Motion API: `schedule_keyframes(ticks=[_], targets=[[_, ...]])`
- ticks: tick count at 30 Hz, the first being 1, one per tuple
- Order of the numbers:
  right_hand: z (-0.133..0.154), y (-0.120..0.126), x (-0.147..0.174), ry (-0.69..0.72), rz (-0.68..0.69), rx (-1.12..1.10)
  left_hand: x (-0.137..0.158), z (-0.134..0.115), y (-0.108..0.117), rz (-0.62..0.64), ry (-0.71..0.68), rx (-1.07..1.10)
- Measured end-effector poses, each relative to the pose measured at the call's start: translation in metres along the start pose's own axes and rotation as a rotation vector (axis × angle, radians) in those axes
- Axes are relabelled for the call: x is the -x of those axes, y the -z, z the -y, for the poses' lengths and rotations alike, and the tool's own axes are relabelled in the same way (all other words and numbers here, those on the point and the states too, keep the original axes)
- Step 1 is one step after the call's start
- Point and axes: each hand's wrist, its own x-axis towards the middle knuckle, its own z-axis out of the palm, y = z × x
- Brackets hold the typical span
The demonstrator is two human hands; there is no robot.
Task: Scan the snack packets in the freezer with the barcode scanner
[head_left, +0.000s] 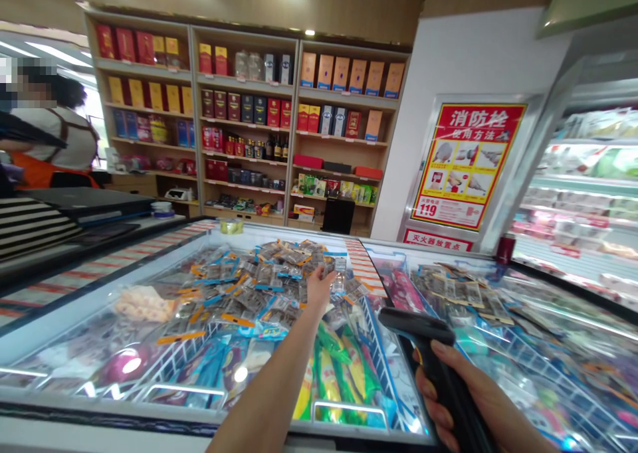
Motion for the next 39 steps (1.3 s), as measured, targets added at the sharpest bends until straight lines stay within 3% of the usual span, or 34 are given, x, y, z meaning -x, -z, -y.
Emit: schedule_keyframes(ticks=[4, 9, 12, 16, 20, 25, 31, 39], targets=[[0.005, -0.002, -0.007, -0.010, -0.005, 0.056, -0.003, 0.003, 0.004, 0.006, -0.008, 0.016], [0.027, -0.002, -0.053, 0.240, 0.082, 0.163, -0.011, -0.005, 0.015, -0.004, -0.061, 0.055], [0.035, -0.001, -0.094, 0.240, 0.214, 0.133, -0.017, -0.010, 0.027, -0.032, -0.102, 0.066], [0.030, -0.005, -0.122, 0.204, 0.231, 0.136, -0.029, -0.013, 0.045, -0.090, -0.148, 0.053], [0.015, -0.010, -0.108, 0.113, 0.230, 0.245, -0.039, -0.013, 0.055, -0.129, -0.159, 0.065], [0.002, -0.027, -0.086, 0.121, 0.257, 0.216, -0.038, -0.016, 0.056, -0.127, -0.142, 0.084], [-0.009, -0.037, -0.087, 0.082, 0.110, 0.224, -0.030, -0.024, 0.049, -0.079, -0.119, 0.149], [-0.009, -0.035, -0.086, 0.126, 0.125, 0.211, -0.019, -0.036, 0.035, -0.008, -0.119, 0.180]])
